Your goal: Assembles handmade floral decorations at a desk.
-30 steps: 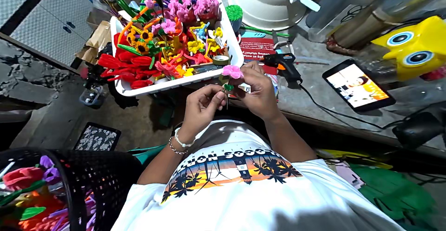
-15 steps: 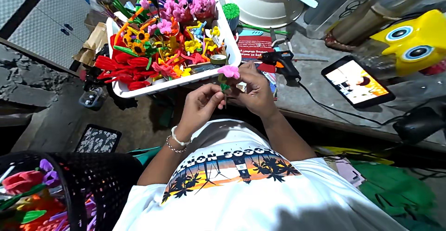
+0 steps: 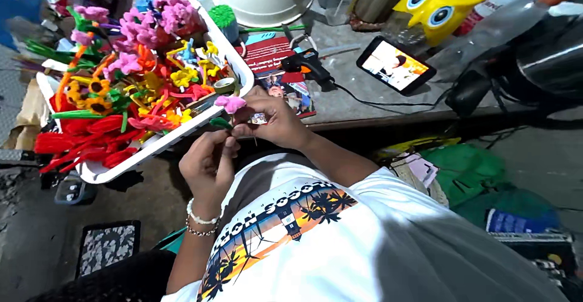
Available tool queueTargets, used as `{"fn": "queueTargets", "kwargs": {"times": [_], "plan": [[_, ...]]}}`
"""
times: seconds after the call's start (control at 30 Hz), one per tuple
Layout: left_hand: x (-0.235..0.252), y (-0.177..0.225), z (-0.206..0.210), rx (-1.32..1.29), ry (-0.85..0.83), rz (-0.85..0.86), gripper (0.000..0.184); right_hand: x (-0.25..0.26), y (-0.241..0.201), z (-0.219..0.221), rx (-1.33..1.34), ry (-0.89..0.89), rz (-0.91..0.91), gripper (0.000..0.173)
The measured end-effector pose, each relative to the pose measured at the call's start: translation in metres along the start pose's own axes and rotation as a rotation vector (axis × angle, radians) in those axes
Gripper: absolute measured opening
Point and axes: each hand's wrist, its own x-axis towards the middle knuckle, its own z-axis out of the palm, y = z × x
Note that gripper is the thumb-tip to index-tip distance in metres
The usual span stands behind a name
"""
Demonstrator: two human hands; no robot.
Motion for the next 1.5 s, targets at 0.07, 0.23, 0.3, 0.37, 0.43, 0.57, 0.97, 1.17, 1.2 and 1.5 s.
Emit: {"fn": "queueTargets", "kwargs": {"times": [0.07,0.23,0.3,0.37,0.43,0.57,0.97,1.17,1.2,1.5], "plan": [[0.002,0.003,-0.002,-0.091,-0.029,-0.044,0.012,0.001,0.002,-0.001,0.176,-0.049,0.056,0.011],[0.001,0.008,-0.002,-0.649,-0.176,-0.304,0.011,-0.001,0.002,0.002,0.593,-0.164,0.197,0.021],[0.0,0.006,-0.001,-0.934,-0.245,-0.437,0.009,-0.002,-0.003,0.005,0.671,-0.176,0.208,0.025],[-0.001,0.003,0.001,-1.013,-0.239,-0.5,0.009,-0.002,-0.003,0.005,0.561,-0.147,0.157,0.024],[0.001,0.001,0.004,-0.687,-0.138,-0.377,0.012,0.0,0.001,0.002,0.329,-0.081,0.086,0.022],[-0.001,-0.013,0.008,0.063,0.027,0.002,0.018,0.001,0.005,0.005,-0.055,0.061,0.038,0.02],[0.001,0.007,0.001,-0.808,-0.197,-0.323,0.013,0.004,0.002,0.001,0.597,-0.218,0.213,0.016],[0.002,-0.001,0.004,-0.79,-0.168,-0.52,0.015,0.006,0.012,-0.005,0.352,-0.15,0.118,0.017],[0.002,-0.003,0.006,-0.583,-0.109,-0.43,0.013,0.005,0.014,-0.004,0.277,-0.107,0.108,0.016],[-0.002,-0.008,0.012,0.085,0.087,-0.03,0.01,0.001,0.013,0.005,-0.056,0.019,0.029,0.013]]}}
